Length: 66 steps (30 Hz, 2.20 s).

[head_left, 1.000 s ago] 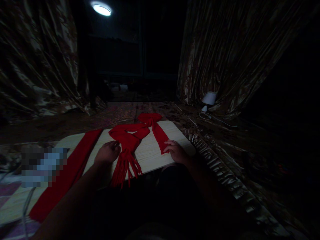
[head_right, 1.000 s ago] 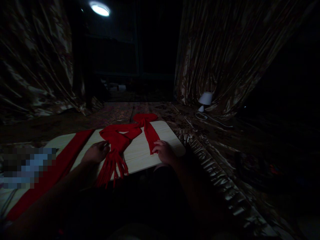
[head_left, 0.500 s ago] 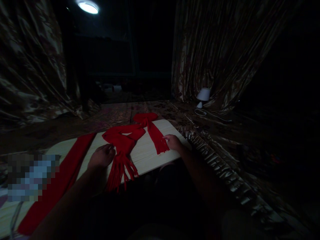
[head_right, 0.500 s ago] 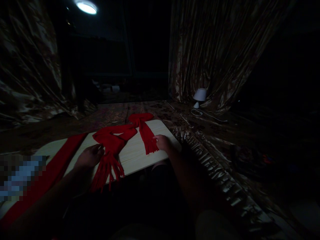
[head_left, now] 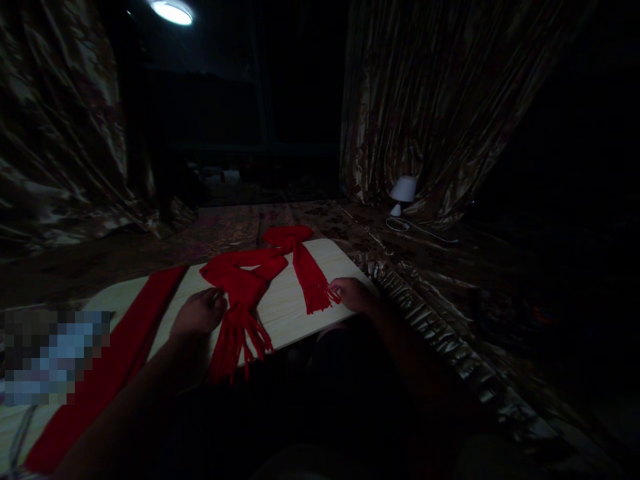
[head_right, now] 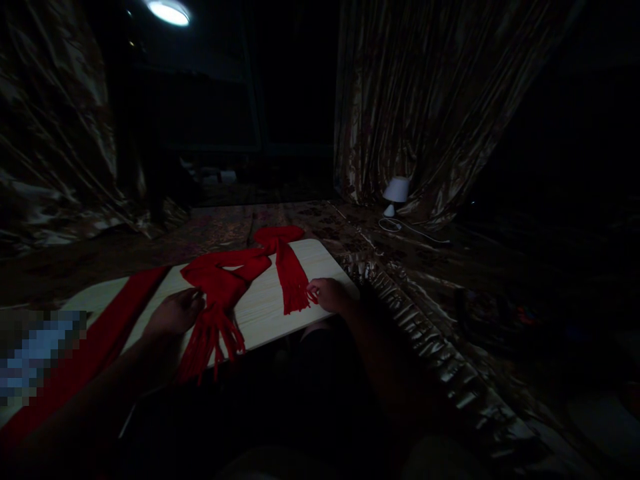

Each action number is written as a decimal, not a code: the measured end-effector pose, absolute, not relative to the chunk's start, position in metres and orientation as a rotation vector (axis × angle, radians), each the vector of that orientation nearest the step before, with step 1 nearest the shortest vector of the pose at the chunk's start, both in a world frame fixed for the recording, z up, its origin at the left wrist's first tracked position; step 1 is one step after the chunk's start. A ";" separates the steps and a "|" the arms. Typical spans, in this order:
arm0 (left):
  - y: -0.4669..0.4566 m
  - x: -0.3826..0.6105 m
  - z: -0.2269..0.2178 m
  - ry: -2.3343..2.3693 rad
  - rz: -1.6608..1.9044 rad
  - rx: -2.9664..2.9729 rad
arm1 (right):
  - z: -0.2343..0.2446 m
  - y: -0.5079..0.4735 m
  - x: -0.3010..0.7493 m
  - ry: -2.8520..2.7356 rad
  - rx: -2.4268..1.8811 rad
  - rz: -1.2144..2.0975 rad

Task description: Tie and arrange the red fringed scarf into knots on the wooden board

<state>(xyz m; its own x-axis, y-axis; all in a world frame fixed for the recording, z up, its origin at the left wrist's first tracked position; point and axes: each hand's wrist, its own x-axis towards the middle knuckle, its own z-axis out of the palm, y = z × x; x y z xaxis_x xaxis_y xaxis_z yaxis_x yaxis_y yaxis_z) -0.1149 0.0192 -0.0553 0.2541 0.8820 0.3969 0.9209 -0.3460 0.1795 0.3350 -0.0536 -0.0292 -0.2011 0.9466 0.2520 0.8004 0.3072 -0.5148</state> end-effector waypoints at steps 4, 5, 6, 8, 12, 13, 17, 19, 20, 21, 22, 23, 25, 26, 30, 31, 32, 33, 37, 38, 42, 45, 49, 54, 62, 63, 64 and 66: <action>0.019 -0.115 -0.055 -1.742 -0.652 -2.414 | -0.026 -0.046 0.331 -2.001 -1.600 0.283; 0.019 -0.114 -0.056 -1.754 -0.641 -2.409 | -0.025 -0.045 0.329 -2.031 -1.607 0.262; 0.019 -0.114 -0.056 -1.767 -0.636 -2.400 | -0.025 -0.044 0.327 -2.069 -1.611 0.253; 0.019 -0.115 -0.056 -1.769 -0.631 -2.396 | -0.024 -0.045 0.325 -2.138 -1.626 0.278; 0.019 -0.115 -0.056 -1.735 -0.636 -2.414 | -0.022 -0.048 0.323 -2.150 -1.642 0.364; 0.019 -0.115 -0.055 -1.735 -0.644 -2.412 | -0.021 -0.049 0.324 -2.127 -1.643 0.359; 0.017 -0.113 -0.053 -1.731 -0.678 -2.415 | -0.019 -0.053 0.324 -2.004 -1.738 0.287; 0.017 -0.112 -0.053 -1.726 -0.680 -2.416 | -0.019 -0.055 0.323 -1.991 -1.780 0.309; 0.017 -0.112 -0.053 -1.721 -0.680 -2.416 | -0.019 -0.057 0.323 -2.008 -1.782 0.334; 0.018 -0.112 -0.054 -1.713 -0.679 -2.421 | -0.019 -0.058 0.321 -2.033 -1.776 0.362; 0.018 -0.112 -0.054 -1.706 -0.677 -2.427 | -0.018 -0.060 0.320 -2.057 -1.772 0.390; 0.018 -0.113 -0.054 -1.705 -0.674 -2.431 | -0.017 -0.062 0.319 -2.074 -1.772 0.413; 0.018 -0.113 -0.054 -1.718 -0.671 -2.423 | -0.013 -0.065 0.316 -2.099 -1.781 0.453; 0.018 -0.113 -0.054 -1.725 -0.669 -2.419 | -0.012 -0.067 0.315 -2.121 -1.780 0.481; 0.017 -0.113 -0.054 -1.743 -0.661 -2.413 | -0.006 -0.069 0.312 -2.186 -1.727 0.587; 0.017 -0.113 -0.054 -1.744 -0.659 -2.411 | -0.006 -0.069 0.312 -2.154 -1.726 0.568; 0.017 -0.113 -0.054 -1.742 -0.656 -2.409 | -0.007 -0.069 0.312 -2.113 -1.725 0.532; 0.017 -0.113 -0.054 -1.739 -0.654 -2.410 | -0.009 -0.068 0.312 -2.074 -1.727 0.489; 0.016 -0.112 -0.052 -1.719 -0.662 -2.417 | -0.016 -0.062 0.313 -2.081 -1.679 0.543; 0.016 -0.112 -0.052 -1.717 -0.669 -2.416 | -0.017 -0.060 0.314 -2.073 -1.664 0.610; 0.017 -0.112 -0.052 -1.726 -0.688 -2.423 | -0.015 -0.049 0.317 -1.767 -1.759 0.567; 0.018 -0.113 -0.053 -1.726 -0.670 -2.445 | -0.014 -0.044 0.316 -1.658 -1.798 0.409; 0.019 -0.114 -0.055 -1.723 -0.648 -2.432 | -0.017 -0.044 0.304 -1.868 -1.563 0.314; 0.019 -0.114 -0.055 -1.694 -0.659 -2.440 | -0.027 -0.038 0.292 -1.817 -1.567 0.248; 0.016 -0.112 -0.052 -1.725 -0.723 -2.435 | -0.047 -0.010 0.333 -1.523 -1.836 0.110; 0.016 -0.112 -0.052 -1.723 -0.723 -2.439 | -0.048 -0.008 0.338 -1.571 -1.861 0.063; 0.016 -0.112 -0.053 -1.731 -0.718 -2.438 | -0.050 -0.006 0.342 -1.619 -1.883 0.016; 0.016 -0.112 -0.053 -1.769 -0.711 -2.423 | -0.052 -0.004 0.345 -1.700 -1.912 -0.074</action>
<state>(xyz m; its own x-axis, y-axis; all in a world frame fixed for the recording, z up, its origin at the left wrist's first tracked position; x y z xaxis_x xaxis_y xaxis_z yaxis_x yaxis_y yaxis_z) -0.1118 0.0162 -0.0535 0.2359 0.8874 0.3960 0.9145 -0.3406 0.2183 0.3447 -0.0042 -0.0516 0.1884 0.8947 0.4049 0.9266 -0.0253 -0.3752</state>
